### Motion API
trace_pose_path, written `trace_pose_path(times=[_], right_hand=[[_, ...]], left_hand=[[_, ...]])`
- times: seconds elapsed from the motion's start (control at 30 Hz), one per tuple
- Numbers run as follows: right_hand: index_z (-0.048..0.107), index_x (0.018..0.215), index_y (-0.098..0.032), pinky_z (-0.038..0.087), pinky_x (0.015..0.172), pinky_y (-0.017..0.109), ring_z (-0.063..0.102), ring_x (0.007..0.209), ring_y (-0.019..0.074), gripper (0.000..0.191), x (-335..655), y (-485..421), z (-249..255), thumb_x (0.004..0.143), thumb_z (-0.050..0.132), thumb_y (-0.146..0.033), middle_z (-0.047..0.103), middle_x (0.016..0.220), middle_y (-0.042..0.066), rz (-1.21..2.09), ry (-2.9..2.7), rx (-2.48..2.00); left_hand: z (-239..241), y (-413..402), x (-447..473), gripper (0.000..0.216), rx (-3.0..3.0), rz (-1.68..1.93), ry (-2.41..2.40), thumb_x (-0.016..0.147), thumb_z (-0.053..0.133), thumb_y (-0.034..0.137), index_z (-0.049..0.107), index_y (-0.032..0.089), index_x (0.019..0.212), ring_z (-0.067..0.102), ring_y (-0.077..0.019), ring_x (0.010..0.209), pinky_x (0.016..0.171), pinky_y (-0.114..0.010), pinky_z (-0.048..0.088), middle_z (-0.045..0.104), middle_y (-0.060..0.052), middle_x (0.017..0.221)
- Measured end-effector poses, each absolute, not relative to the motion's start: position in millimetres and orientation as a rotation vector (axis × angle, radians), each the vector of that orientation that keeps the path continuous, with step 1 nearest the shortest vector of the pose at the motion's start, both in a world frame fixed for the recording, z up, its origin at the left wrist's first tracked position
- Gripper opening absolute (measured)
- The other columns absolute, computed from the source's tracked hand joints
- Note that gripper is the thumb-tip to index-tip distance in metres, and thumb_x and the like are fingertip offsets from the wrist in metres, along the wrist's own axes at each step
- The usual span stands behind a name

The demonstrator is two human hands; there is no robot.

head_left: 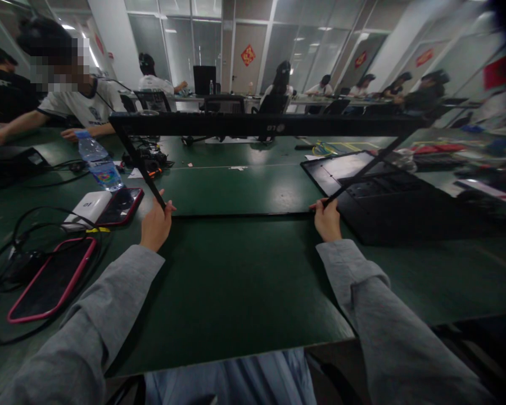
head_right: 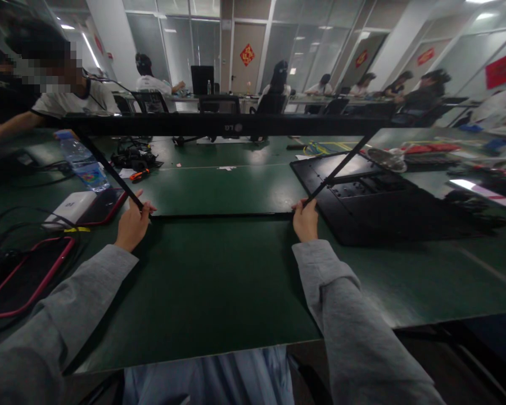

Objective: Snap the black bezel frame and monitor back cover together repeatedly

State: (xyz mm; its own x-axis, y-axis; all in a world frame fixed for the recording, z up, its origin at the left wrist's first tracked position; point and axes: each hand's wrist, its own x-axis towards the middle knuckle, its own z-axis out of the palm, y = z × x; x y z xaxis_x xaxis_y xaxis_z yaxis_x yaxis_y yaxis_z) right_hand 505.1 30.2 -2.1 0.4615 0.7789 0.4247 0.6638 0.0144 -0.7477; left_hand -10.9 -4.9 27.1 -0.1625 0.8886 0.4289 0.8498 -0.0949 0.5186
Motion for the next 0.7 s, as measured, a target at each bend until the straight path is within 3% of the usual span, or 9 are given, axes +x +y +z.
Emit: trace_pose_path(times=[0.37, 0.57, 0.7], right_hand=[[0.047, 0.111, -0.023, 0.05, 0.1, 0.052, 0.07, 0.095, 0.0306, 0.023, 501, 27, 0, 0.092, 0.048, -0.036, 0.072, 0.093, 0.014, 0.125, -1.241, -1.655], [0.048, 0.126, -0.021, 0.05, 0.097, 0.051, 0.069, 0.087, 0.0301, 0.039, 498, 22, 8, 0.097, 0.047, -0.046, 0.069, 0.082, 0.008, 0.073, -1.226, -1.667], [0.05, 0.131, -0.019, 0.051, 0.094, 0.053, 0.068, 0.08, 0.0301, 0.047, 501, 25, 4, 0.094, 0.052, -0.049, 0.065, 0.074, 0.004, 0.077, -1.217, -1.682]], left_hand=[[27, -5, -11, 0.056, 1.974, 1.184, 2.083, 0.108, 0.035, 0.047, 0.038, 0.014, 0.154, 0.076, -0.0249, 0.091, 0.087, -0.038, 0.055, 0.08, -0.009, 0.101], [31, -7, -11, 0.058, 1.957, 1.201, 2.127, 0.108, 0.035, 0.045, 0.035, 0.012, 0.156, 0.075, -0.0237, 0.082, 0.081, -0.036, 0.054, 0.078, -0.006, 0.091], [30, -6, -12, 0.053, 1.876, 1.124, 2.2, 0.107, 0.035, 0.043, 0.046, 0.015, 0.15, 0.074, -0.0239, 0.082, 0.081, -0.036, 0.053, 0.078, -0.008, 0.095]])
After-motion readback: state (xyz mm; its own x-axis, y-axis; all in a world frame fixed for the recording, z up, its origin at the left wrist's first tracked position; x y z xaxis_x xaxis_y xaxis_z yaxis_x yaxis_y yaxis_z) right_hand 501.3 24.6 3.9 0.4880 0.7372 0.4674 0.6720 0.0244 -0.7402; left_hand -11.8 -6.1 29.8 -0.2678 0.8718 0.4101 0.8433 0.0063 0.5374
